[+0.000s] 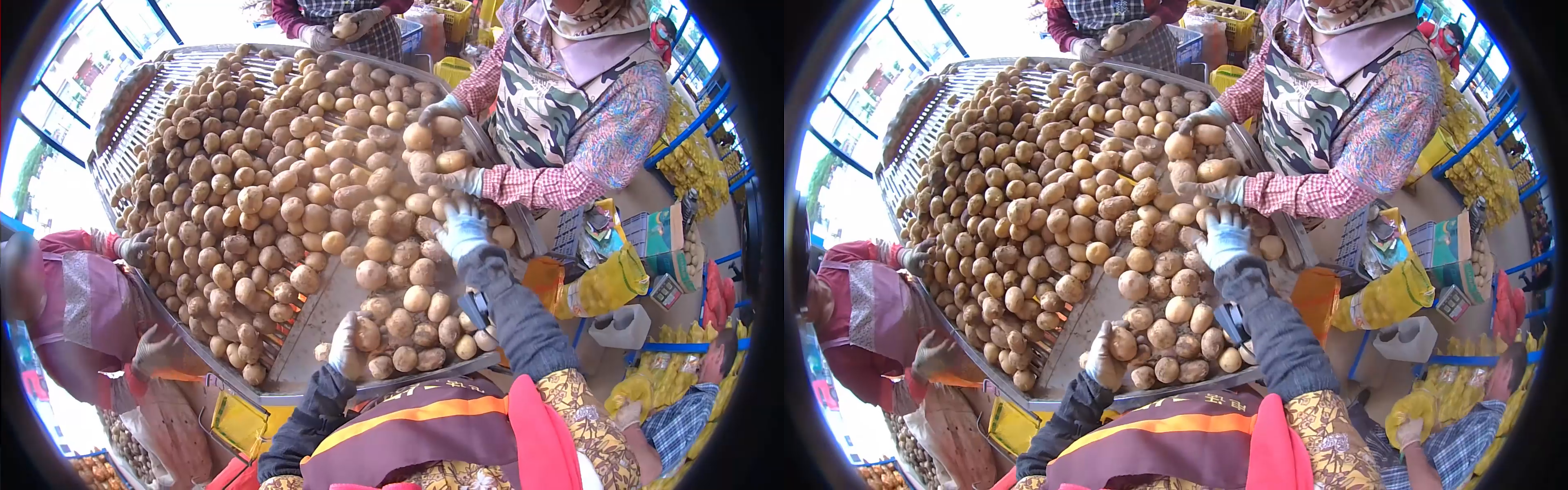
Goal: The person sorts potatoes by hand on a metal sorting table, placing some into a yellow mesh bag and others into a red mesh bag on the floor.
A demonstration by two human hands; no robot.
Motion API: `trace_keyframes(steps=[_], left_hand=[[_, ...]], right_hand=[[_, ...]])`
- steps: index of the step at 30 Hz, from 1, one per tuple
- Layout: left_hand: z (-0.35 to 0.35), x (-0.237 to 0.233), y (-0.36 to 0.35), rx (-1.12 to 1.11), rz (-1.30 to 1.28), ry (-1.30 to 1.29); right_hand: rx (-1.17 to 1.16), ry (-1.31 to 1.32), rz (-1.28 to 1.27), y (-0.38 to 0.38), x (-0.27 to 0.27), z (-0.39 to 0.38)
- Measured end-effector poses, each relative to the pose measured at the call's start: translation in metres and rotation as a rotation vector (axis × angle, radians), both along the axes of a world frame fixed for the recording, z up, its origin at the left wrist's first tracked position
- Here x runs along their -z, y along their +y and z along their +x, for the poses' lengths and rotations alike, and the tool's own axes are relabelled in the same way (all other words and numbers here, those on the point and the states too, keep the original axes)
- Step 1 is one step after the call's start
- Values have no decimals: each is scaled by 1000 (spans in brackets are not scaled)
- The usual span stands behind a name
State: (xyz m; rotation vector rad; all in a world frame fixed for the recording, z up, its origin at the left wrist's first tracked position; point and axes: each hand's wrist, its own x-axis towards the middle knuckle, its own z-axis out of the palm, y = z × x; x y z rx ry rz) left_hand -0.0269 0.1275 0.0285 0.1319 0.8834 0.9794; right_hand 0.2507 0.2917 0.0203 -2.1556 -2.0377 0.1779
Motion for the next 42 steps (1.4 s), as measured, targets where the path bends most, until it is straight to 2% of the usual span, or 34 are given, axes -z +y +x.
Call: trace_keyframes(steps=[2, 3, 4, 5, 6, 8, 9, 10, 12, 13, 14, 16, 18, 20, 22, 23, 24, 25, 26, 28, 30, 32, 33, 34, 36, 38, 40, 42], left_hand=[[-27, 16, 3, -12, 204, 332], [-36, 16, 6, -14, 199, 337], [-42, 16, 10, 31, 148, 510], [-44, 17, 13, 77, 96, 678], [-40, 24, 12, 73, 90, 672], [-30, 37, 14, 317, 81, 601], [-17, 39, 16, 396, 213, 703], [-9, 35, 20, 386, 215, 700], [3, 24, 22, 757, 659, 1217], [9, 23, 24, 799, 622, 1168], [14, 20, 28, 837, 588, 1122], [28, 9, 25, 943, 632, 1221], [35, -27, 27, 1135, 301, 954], [31, 20, -1, 931, 601, 1065], [23, 21, 3, 888, 583, 1019], [16, 14, 6, 855, 422, 851], [10, 8, 8, 817, 260, 683], [8, 26, 2, 666, 204, 559], [8, 23, 1, 509, 167, 479], [-3, 14, 8, 482, 98, 439], [-11, 21, 8, 475, 93, 426], [-6, 0, 16, 266, -27, 22], [-11, 24, 9, 218, 46, -34], [-11, 6, 14, 229, -67, -75], [-21, 10, 8, 170, -86, -302], [-25, -2, 3, 81, -33, -400], [-34, -24, -2, 5, 45, -388], [-47, -26, -16, 9, 121, -408]], right_hand=[[117, 71, -271, 8, -12, -12], [46, 31, -308, 3, -8, -21], [-22, -11, -343, -12, -2, -28], [-180, -26, -232, -30, 1, -23], [-272, -114, -301, -48, 12, -17], [-317, -116, -415, -84, -4, -11], [-349, -131, -358, -98, -7, -3], [-385, -145, -302, -105, -13, 4], [-339, -74, -463, -87, -23, 13], [-270, -21, -527, -66, -25, 13], [-210, -3, -394, -52, -29, 7], [-323, 143, -42, -14, -19, -9], [-304, 165, -42, 31, -20, -47], [-208, 147, -170, 69, -19, -84], [-232, 39, -420, 69, -47, -119], [-360, 10, -437, 62, -20, -130], [-373, -12, -278, 46, 3, -135], [-420, -55, -292, 30, 0, -129], [-471, -102, -307, 15, -6, -116], [-651, -110, -269, -11, -1, -80], [-669, -8, -160, -26, 14, -42], [-672, 25, -75, -24, 7, -22], [-676, 62, -64, -22, 6, -16], [-619, 57, -83, -26, 6, -11], [-559, 95, 50, -36, 8, -14], [-588, 257, 147, -54, -5, -32], [-624, 234, 87, -75, -1, -53], [-677, 52, 46, -90, 9, -64]])
